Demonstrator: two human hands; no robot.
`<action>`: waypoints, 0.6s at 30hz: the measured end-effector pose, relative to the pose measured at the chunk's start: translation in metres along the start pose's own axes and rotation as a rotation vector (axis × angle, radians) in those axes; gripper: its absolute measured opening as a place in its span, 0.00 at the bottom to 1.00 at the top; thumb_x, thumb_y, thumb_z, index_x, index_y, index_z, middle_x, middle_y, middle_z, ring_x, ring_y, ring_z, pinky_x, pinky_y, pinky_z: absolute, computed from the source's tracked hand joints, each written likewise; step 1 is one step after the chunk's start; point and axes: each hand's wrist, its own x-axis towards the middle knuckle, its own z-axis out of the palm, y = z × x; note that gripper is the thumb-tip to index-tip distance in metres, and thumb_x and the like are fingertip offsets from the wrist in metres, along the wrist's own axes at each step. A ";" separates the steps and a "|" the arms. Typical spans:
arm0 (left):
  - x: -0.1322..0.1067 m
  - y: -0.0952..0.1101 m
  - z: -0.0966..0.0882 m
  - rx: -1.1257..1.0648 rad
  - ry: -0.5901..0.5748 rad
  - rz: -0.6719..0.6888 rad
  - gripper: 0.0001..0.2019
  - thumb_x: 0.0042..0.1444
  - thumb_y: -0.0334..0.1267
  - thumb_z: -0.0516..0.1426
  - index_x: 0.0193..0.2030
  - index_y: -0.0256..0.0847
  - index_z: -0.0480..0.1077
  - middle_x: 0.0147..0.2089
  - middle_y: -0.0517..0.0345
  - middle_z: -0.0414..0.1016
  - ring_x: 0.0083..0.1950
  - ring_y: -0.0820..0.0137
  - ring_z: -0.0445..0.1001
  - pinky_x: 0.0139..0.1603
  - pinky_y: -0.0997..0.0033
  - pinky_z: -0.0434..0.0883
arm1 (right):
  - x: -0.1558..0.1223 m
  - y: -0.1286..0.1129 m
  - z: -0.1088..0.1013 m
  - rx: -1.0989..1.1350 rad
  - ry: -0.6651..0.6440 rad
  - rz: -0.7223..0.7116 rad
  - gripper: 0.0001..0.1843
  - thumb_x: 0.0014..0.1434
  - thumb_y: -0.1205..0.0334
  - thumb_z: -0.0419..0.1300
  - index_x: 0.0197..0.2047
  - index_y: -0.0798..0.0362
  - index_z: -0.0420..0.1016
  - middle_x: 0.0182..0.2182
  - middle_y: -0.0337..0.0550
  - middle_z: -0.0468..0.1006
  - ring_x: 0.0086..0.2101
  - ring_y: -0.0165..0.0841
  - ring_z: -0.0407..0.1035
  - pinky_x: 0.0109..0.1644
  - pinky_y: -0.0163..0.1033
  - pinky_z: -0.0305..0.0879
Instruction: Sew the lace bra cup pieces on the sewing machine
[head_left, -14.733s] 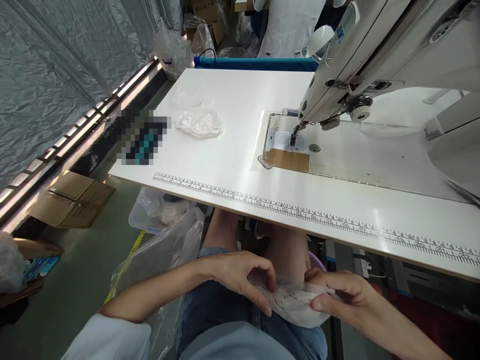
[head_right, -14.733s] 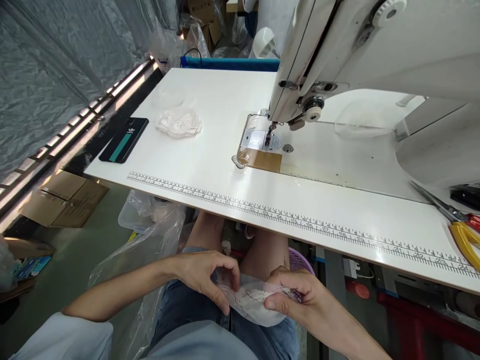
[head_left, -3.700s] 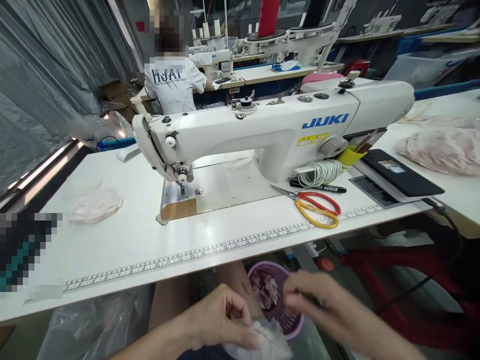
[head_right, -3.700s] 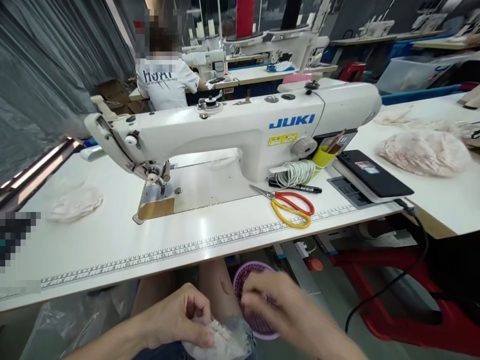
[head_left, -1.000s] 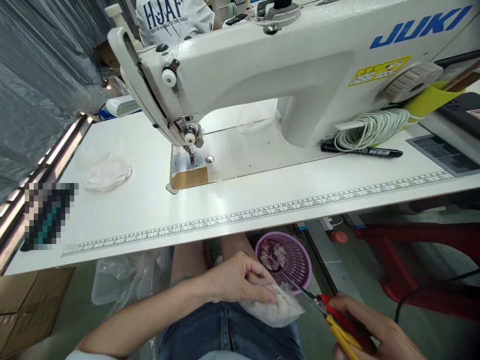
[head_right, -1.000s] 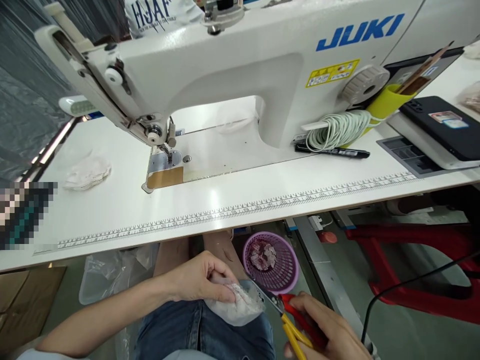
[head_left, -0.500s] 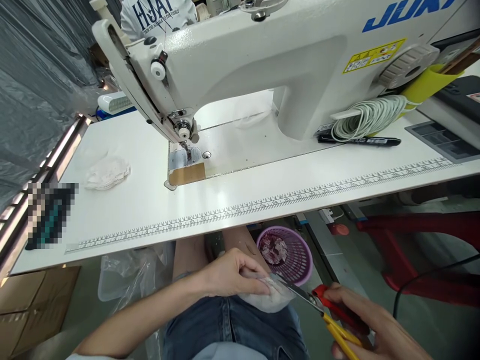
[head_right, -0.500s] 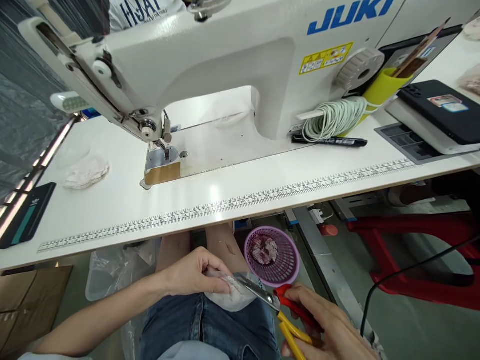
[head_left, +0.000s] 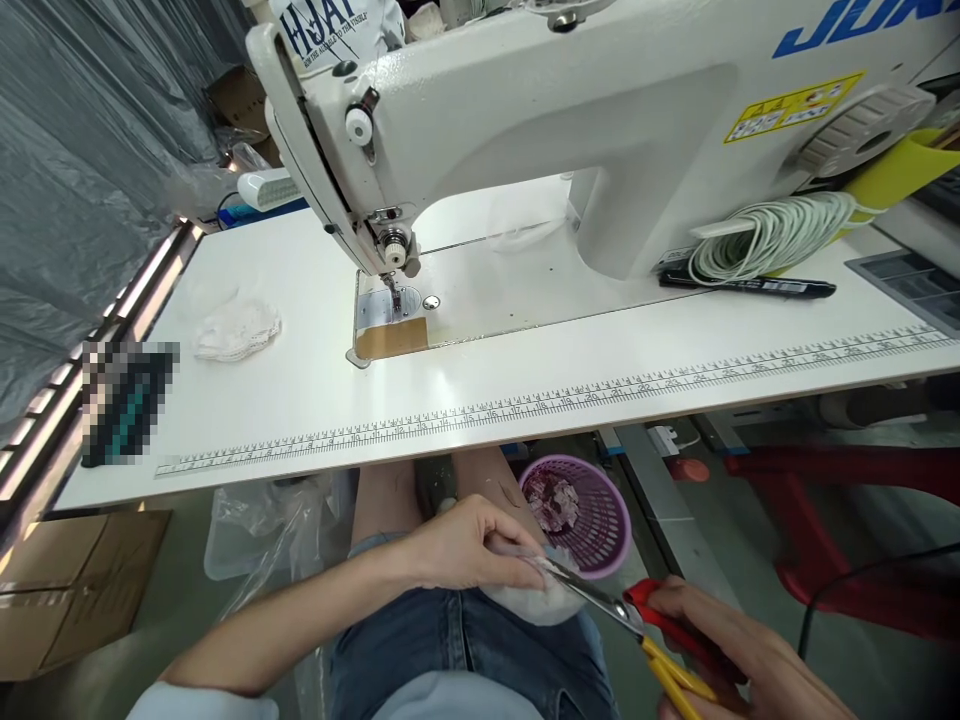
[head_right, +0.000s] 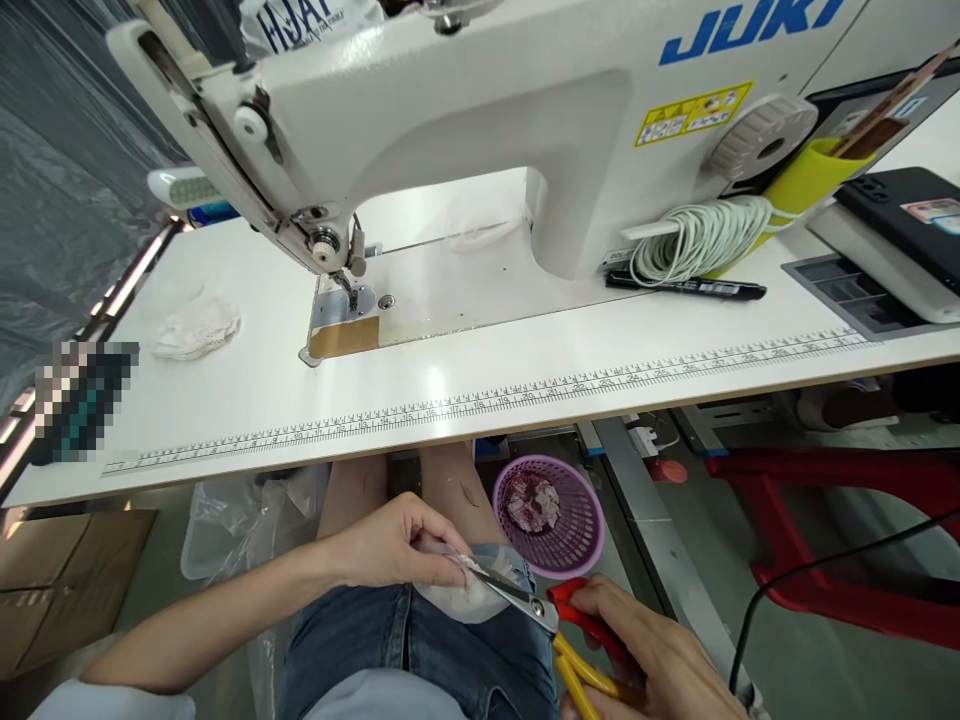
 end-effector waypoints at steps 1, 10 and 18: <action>0.000 -0.001 0.000 -0.006 0.001 -0.002 0.17 0.47 0.41 0.64 0.41 0.31 0.77 0.38 0.45 0.79 0.36 0.68 0.77 0.35 0.79 0.69 | 0.000 0.000 0.000 0.000 0.009 -0.006 0.16 0.52 0.58 0.61 0.45 0.46 0.67 0.27 0.37 0.72 0.21 0.27 0.63 0.22 0.27 0.60; 0.005 0.005 0.004 0.016 0.012 -0.009 0.16 0.47 0.39 0.64 0.40 0.30 0.77 0.37 0.46 0.79 0.33 0.72 0.75 0.32 0.81 0.67 | 0.003 0.001 -0.001 0.052 0.021 0.033 0.21 0.47 0.62 0.63 0.47 0.48 0.70 0.34 0.41 0.76 0.27 0.30 0.69 0.25 0.26 0.64; 0.011 0.010 0.004 -0.008 0.006 -0.038 0.15 0.47 0.38 0.64 0.40 0.30 0.78 0.37 0.46 0.79 0.34 0.71 0.75 0.35 0.80 0.68 | 0.009 -0.005 -0.004 0.075 -0.015 0.054 0.10 0.48 0.63 0.62 0.37 0.49 0.71 0.27 0.36 0.71 0.25 0.28 0.66 0.27 0.27 0.63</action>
